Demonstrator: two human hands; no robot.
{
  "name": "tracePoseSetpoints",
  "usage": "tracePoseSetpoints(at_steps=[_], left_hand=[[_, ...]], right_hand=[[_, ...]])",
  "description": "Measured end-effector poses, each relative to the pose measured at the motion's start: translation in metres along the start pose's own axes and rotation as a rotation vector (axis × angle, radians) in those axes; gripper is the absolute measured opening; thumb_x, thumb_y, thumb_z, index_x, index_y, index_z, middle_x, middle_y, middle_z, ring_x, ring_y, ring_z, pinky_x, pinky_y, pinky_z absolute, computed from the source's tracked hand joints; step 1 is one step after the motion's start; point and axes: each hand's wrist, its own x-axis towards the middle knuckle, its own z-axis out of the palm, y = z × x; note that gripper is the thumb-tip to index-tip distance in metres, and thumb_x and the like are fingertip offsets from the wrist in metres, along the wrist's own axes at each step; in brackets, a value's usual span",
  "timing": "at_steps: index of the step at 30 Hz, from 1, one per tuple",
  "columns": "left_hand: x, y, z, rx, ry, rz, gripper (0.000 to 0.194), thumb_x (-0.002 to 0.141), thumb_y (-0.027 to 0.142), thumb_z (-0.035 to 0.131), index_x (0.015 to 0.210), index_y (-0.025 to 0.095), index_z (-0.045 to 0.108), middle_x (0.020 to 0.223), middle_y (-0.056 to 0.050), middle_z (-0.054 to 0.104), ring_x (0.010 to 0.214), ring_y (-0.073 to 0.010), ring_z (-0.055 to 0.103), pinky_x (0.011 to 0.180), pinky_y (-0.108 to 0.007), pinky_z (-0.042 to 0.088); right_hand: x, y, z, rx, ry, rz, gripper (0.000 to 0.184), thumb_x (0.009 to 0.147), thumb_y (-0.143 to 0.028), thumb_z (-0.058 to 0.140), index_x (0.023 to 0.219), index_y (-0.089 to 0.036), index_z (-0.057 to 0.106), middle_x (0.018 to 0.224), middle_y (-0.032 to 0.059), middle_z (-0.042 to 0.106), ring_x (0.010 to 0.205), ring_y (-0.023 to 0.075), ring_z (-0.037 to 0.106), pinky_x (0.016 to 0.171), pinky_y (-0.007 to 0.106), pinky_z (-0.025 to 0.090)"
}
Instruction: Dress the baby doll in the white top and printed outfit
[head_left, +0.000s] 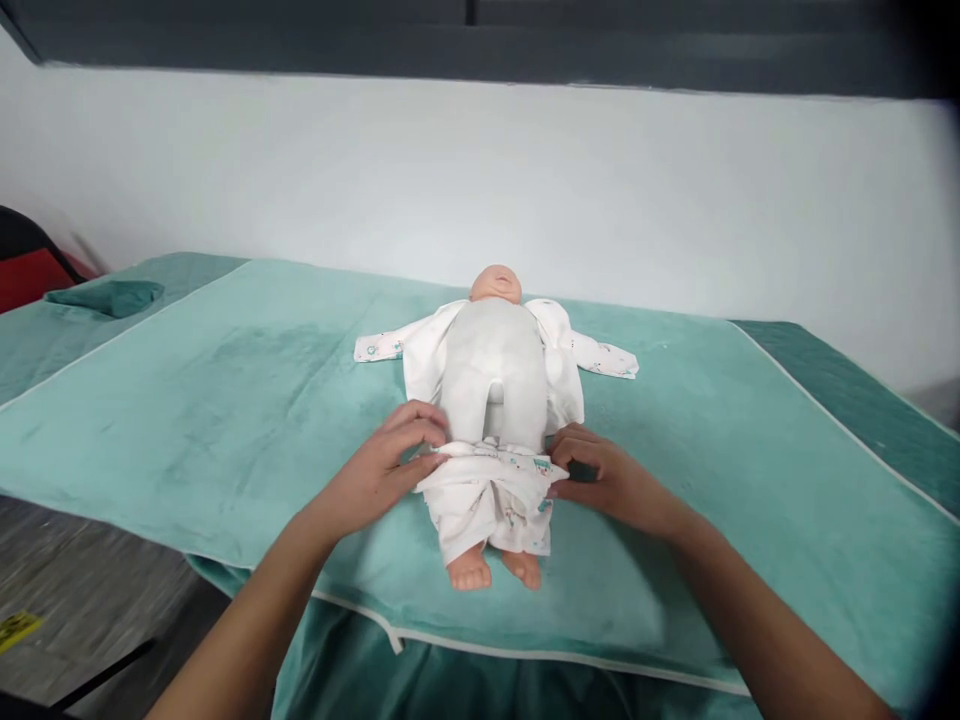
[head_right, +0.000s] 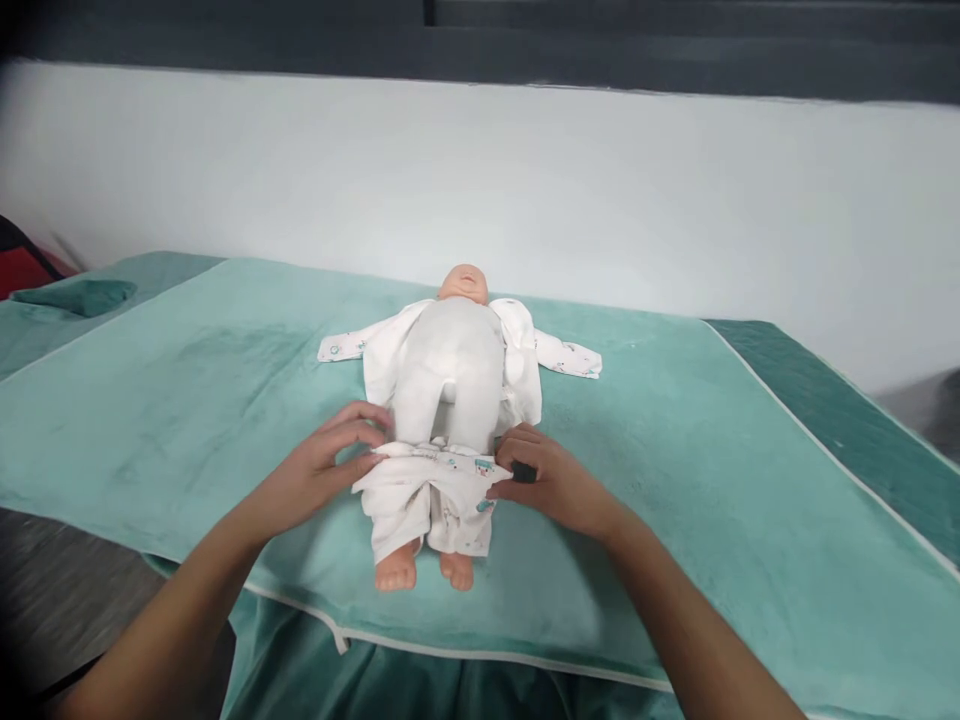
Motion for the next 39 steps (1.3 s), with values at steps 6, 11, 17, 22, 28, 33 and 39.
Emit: tracePoseSetpoints(at_steps=[6,11,17,22,28,33,39], left_hand=[[0.034,-0.004,0.010,-0.177,0.322,-0.070,0.014,0.092,0.037,0.057,0.090,0.024,0.057,0.134,-0.004,0.058,0.121,-0.0216,0.055,0.096,-0.035,0.043],[0.060,-0.004,0.013,-0.253,0.413,-0.194,0.020,0.090,0.040,0.059,0.082,0.022,0.054,0.139,-0.004,0.057,0.125,-0.0241,0.054,0.094,-0.035,0.043],[0.076,-0.014,0.015,-0.258,0.413,-0.264,0.019,0.088,0.039,0.058,0.083,0.021,0.055,0.125,-0.005,0.064,0.121,-0.0241,0.055,0.090,-0.032,0.040],[0.083,-0.018,0.014,-0.148,0.495,-0.263,0.021,0.087,0.041,0.058,0.080,0.022,0.052,0.078,0.002,0.059,0.078,-0.0159,0.053,0.070,-0.026,0.037],[0.110,-0.028,0.007,0.041,0.597,-0.255,0.020,0.089,0.041,0.053,0.081,0.023,0.049,0.059,0.006,0.043,0.060,-0.0134,0.040,0.061,-0.026,0.029],[0.126,-0.060,0.014,-0.198,0.572,-0.256,0.024,0.085,0.045,0.058,0.084,0.022,0.052,0.061,0.006,0.047,0.059,-0.0123,0.040,0.059,-0.025,0.029],[0.110,-0.078,0.022,-0.455,0.515,-0.296,0.025,0.081,0.044,0.062,0.081,0.018,0.061,0.073,0.003,0.056,0.067,-0.0115,0.046,0.061,-0.023,0.035]], right_hand=[[0.017,0.009,-0.001,0.298,0.389,0.036,0.024,0.091,-0.034,0.064,0.076,-0.022,0.051,0.079,-0.0014,0.052,0.075,0.0138,0.048,0.069,0.028,0.039],[0.045,0.021,0.014,0.267,0.631,0.150,0.030,0.091,-0.043,0.062,0.075,-0.022,0.047,0.065,-0.0052,0.041,0.061,0.0114,0.036,0.057,0.026,0.030],[0.058,0.024,0.017,-0.186,0.698,-0.048,0.022,0.095,-0.035,0.054,0.078,-0.023,0.047,0.083,0.0016,0.053,0.080,0.0174,0.050,0.073,0.031,0.041],[0.065,0.024,0.013,-0.288,0.685,-0.132,0.015,0.099,-0.031,0.045,0.086,-0.023,0.050,0.103,0.0076,0.059,0.098,0.0209,0.054,0.085,0.035,0.041],[0.096,0.031,0.003,-0.112,0.818,0.161,0.028,0.094,-0.041,0.052,0.075,-0.024,0.041,0.064,-0.0045,0.040,0.062,0.0142,0.037,0.060,0.028,0.030],[0.113,0.044,-0.001,0.197,0.774,0.193,0.034,0.089,-0.050,0.057,0.074,-0.024,0.041,0.060,-0.0064,0.033,0.057,0.0123,0.033,0.056,0.027,0.030],[0.093,0.057,-0.012,0.399,0.498,0.267,0.033,0.086,-0.056,0.059,0.082,-0.023,0.055,0.063,-0.0048,0.050,0.056,0.0116,0.041,0.054,0.025,0.033]])
